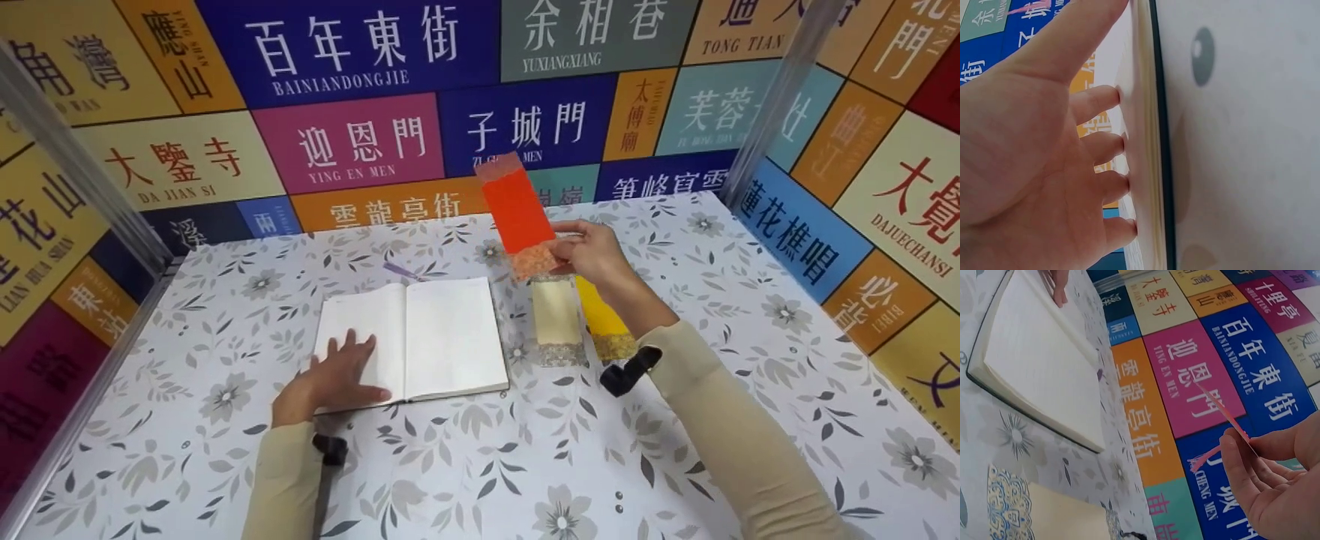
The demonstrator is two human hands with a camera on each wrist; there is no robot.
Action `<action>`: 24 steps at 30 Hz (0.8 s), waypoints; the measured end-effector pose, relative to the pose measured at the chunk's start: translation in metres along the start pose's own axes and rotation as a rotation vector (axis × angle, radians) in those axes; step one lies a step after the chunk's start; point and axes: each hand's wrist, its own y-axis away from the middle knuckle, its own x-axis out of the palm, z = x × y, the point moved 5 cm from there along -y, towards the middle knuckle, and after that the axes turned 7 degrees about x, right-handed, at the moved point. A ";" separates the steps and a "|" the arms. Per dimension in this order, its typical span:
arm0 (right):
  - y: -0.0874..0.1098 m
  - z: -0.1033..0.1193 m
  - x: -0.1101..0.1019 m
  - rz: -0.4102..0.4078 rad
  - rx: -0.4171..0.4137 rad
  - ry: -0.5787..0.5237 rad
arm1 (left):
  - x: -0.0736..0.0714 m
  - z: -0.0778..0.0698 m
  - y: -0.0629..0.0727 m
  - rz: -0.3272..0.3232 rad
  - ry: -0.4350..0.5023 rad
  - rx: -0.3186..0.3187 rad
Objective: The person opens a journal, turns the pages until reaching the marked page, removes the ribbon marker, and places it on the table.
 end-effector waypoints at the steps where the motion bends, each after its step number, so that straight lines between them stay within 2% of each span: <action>1: -0.004 -0.002 -0.006 -0.010 0.012 0.012 | 0.000 0.000 0.000 -0.001 -0.002 0.001; 10: -0.035 -0.029 -0.061 -0.107 0.091 0.054 | 0.000 -0.002 0.001 -0.005 -0.009 0.010; 14: -0.043 -0.039 -0.083 -0.137 0.138 0.077 | 0.000 -0.003 0.001 -0.009 -0.002 0.008; 20: -0.054 -0.051 -0.112 -0.181 0.155 0.076 | 0.000 -0.003 0.000 0.004 -0.006 -0.008; 24: -0.060 -0.058 -0.128 -0.234 0.178 0.133 | -0.001 -0.002 0.001 0.007 -0.008 -0.007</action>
